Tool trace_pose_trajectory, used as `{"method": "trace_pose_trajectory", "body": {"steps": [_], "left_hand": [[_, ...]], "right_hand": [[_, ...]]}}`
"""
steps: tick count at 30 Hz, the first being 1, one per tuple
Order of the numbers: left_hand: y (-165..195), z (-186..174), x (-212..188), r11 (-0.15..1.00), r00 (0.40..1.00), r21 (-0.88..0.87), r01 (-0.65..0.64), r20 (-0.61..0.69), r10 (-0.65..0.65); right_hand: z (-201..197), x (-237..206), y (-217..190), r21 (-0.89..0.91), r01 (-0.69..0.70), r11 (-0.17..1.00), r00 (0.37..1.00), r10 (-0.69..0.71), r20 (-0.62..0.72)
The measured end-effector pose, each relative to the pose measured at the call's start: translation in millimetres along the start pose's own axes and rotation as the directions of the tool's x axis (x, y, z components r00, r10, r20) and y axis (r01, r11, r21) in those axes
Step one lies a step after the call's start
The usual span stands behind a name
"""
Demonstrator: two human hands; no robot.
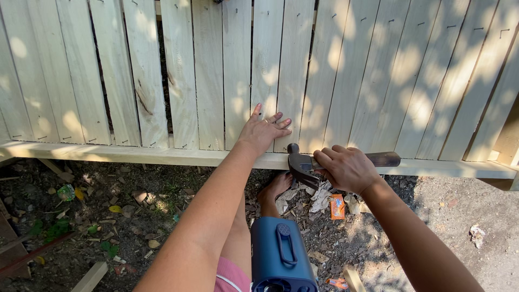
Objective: The person kneels beside a slatted wooden frame outdoors, takes nails from a cardboard box, positions each nail along the frame's edge rail, and hammers the nails in with a claw hammer, working along the rail one nail at a time.
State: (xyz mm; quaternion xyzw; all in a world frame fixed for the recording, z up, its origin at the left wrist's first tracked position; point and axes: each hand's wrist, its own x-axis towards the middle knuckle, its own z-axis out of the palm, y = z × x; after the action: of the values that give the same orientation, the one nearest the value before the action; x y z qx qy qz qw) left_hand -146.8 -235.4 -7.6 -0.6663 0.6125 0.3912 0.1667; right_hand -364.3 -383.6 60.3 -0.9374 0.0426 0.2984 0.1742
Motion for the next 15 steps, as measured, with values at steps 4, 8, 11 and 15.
{"method": "trace_pose_trajectory", "body": {"steps": [4, 8, 11, 15], "left_hand": [[-2.2, 4.5, 8.5, 0.999, 0.999, 0.038, -0.023, -0.025, 0.024], [-2.8, 7.4, 10.1, 0.999, 0.999, 0.021, -0.036, -0.023, 0.036], [-3.0, 5.3, 10.6, 1.000, 1.000, 0.006, -0.026, -0.003, 0.026], [-4.6, 3.0, 10.7, 0.999, 0.999, 0.013, -0.030, 0.019, 0.030]], "right_hand": [[-4.7, 1.4, 23.3, 0.070, 0.117, 0.991, 0.991, -0.113, -0.065], [6.2, 10.7, 28.4, 0.111, 0.147, 0.983, 0.988, -0.141, -0.065], [12.2, 20.5, 28.0, 0.153, 0.139, 0.978, 0.988, -0.128, -0.084], [16.9, 21.5, 29.7, 0.153, 0.184, 0.971, 0.969, -0.153, -0.192]]}}
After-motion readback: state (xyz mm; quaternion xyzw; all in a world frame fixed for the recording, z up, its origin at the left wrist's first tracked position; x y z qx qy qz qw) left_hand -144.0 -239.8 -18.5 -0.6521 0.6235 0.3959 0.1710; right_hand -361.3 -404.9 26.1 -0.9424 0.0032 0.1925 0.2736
